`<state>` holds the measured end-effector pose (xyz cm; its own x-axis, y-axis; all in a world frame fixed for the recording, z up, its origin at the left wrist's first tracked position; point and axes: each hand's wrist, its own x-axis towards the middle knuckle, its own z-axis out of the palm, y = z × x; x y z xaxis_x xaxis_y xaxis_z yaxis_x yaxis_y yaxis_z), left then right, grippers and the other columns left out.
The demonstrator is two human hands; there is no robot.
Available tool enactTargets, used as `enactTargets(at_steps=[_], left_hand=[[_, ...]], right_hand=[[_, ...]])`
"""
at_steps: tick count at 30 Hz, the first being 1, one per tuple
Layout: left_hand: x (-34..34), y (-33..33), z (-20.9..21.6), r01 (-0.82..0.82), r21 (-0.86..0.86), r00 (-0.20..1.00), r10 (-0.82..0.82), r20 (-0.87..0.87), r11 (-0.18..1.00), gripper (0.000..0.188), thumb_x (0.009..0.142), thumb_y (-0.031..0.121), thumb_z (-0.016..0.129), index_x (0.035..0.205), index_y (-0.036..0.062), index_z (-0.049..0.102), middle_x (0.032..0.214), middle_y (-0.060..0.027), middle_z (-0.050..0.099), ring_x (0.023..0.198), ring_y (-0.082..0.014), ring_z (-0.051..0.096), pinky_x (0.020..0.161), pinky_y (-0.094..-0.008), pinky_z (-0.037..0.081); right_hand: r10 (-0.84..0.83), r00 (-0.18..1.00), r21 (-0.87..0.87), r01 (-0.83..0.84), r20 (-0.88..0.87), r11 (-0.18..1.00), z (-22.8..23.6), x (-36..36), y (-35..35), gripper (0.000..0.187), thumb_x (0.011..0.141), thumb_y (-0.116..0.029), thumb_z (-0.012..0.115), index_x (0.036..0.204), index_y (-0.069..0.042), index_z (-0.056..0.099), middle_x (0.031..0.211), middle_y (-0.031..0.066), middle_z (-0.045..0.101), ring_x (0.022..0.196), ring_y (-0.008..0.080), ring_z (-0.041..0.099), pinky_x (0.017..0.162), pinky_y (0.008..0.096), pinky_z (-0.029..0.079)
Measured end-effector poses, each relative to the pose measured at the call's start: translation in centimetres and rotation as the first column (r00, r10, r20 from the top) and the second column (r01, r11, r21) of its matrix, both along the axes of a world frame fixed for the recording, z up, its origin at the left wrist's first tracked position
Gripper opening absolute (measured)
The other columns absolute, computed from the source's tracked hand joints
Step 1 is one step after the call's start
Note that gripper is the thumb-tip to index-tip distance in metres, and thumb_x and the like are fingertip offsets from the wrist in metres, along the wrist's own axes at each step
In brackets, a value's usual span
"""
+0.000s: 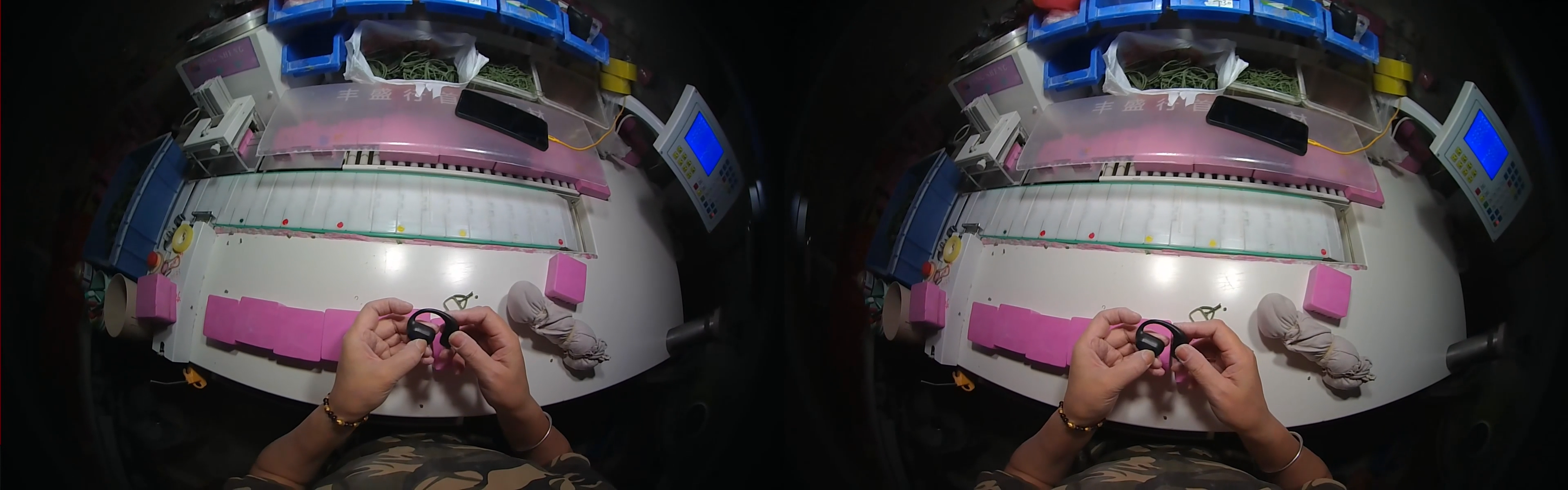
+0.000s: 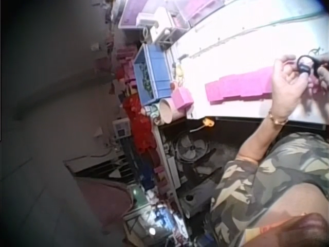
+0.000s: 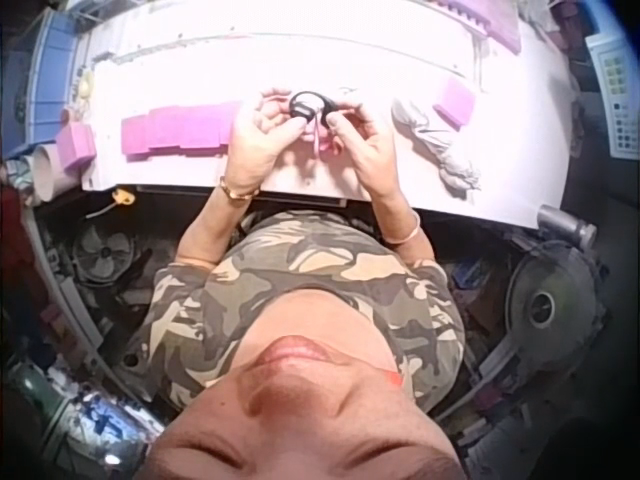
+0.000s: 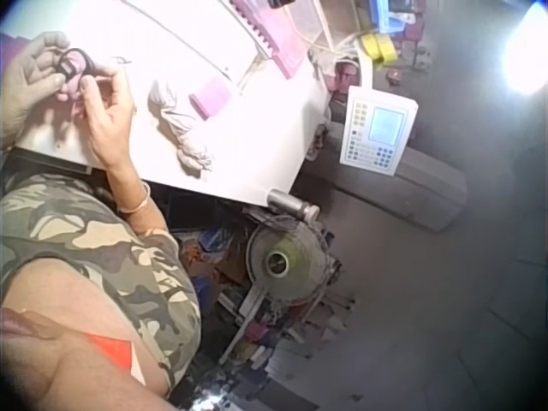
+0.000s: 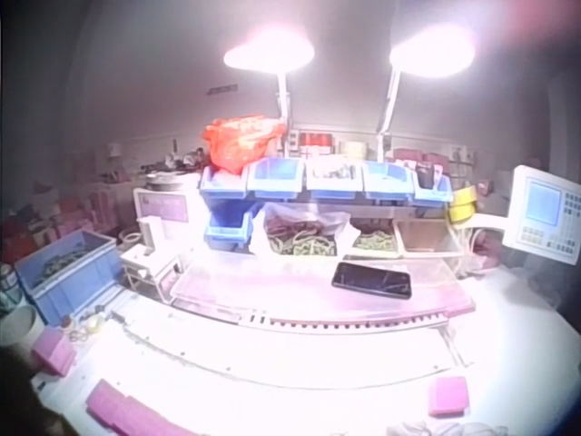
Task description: Manually assemble parts into a small mold or container to create figurines or jewelry components.
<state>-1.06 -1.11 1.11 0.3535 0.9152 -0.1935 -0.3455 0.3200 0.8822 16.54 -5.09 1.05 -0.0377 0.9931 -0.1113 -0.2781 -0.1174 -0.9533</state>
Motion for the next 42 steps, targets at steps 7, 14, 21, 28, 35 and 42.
enactTargets(at_steps=[7, 14, 21, 28, 35, 42], left_hand=[[-0.06, 0.06, -0.07, 0.005, -0.015, 1.0, -0.005, -0.021, 1.0, 0.043, 0.086, -0.009, 0.06, 0.123, -0.0037, 0.039, 0.107, -0.0166, 0.061, 0.09, -0.0172, 0.065, 0.078, -0.0317, 0.06], [-0.19, 0.07, -0.15, 0.015, -0.018, 0.999, -0.016, -0.048, 1.0, 0.044, 0.087, -0.009, 0.06, 0.125, -0.0031, 0.039, 0.108, -0.0159, 0.061, 0.091, -0.0167, 0.066, 0.077, -0.0312, 0.061], [-0.16, 0.11, -0.17, 0.018, -0.018, 0.998, -0.019, -0.054, 1.0, 0.045, 0.087, -0.008, 0.06, 0.125, -0.0031, 0.039, 0.108, -0.0159, 0.061, 0.091, -0.0167, 0.066, 0.077, -0.0308, 0.061], [-0.11, 0.14, -0.18, 0.023, -0.011, 0.997, -0.024, -0.069, 1.0, 0.045, 0.087, -0.008, 0.06, 0.125, -0.0031, 0.039, 0.108, -0.0156, 0.061, 0.091, -0.0165, 0.066, 0.077, -0.0306, 0.061], [-0.08, 0.12, -0.28, 0.017, -0.021, 0.998, -0.018, -0.054, 1.0, 0.045, 0.086, -0.008, 0.06, 0.125, -0.0032, 0.039, 0.106, -0.0151, 0.061, 0.088, -0.0162, 0.066, 0.076, -0.0302, 0.061], [-0.11, 0.1, -0.29, 0.021, -0.015, 0.998, -0.022, -0.063, 1.0, 0.044, 0.086, -0.008, 0.061, 0.124, -0.0035, 0.039, 0.106, -0.0155, 0.061, 0.088, -0.0164, 0.066, 0.076, -0.0302, 0.061]], right_hand=[[-0.031, 0.998, -0.007, 0.031, 0.062, 0.999, 0.06, 0.06, 0.0, 0.03, 0.096, -0.003, 0.058, 0.126, 0.002, 0.054, 0.107, 0.0084, 0.062, 0.088, 0.0105, 0.062, 0.077, 0.0232, 0.052], [-0.054, 0.991, 0.028, 0.051, 0.123, 0.998, -0.26, 0.32, 0.1, 0.032, 0.095, -0.002, 0.06, 0.126, 0.002, 0.054, 0.11, 0.0075, 0.061, 0.092, 0.0096, 0.061, 0.082, 0.0227, 0.051], [-0.049, 0.991, 0.011, 0.048, 0.128, 0.999, -0.29, 0.44, 0.09, 0.032, 0.095, -0.002, 0.061, 0.125, 0.002, 0.054, 0.11, 0.0074, 0.061, 0.092, 0.0095, 0.06, 0.082, 0.0228, 0.051], [-0.046, 0.991, 0.02, 0.044, 0.125, 0.999, -0.43, 0.52, 0.09, 0.032, 0.094, -0.001, 0.06, 0.125, 0.002, 0.054, 0.11, 0.0074, 0.061, 0.092, 0.0088, 0.06, 0.081, 0.0221, 0.051], [-0.039, 0.994, 0.009, 0.038, 0.106, 0.999, -0.43, 0.58, 0.04, 0.032, 0.094, 0.0, 0.06, 0.125, 0.003, 0.054, 0.111, 0.0081, 0.061, 0.092, 0.0087, 0.06, 0.08, 0.0218, 0.051], [-0.036, 0.993, 0.011, 0.035, 0.111, 0.999, -0.68, 0.63, 0.04, 0.032, 0.094, 0.0, 0.06, 0.125, 0.003, 0.054, 0.113, 0.0086, 0.061, 0.092, 0.0087, 0.06, 0.08, 0.0219, 0.051]])
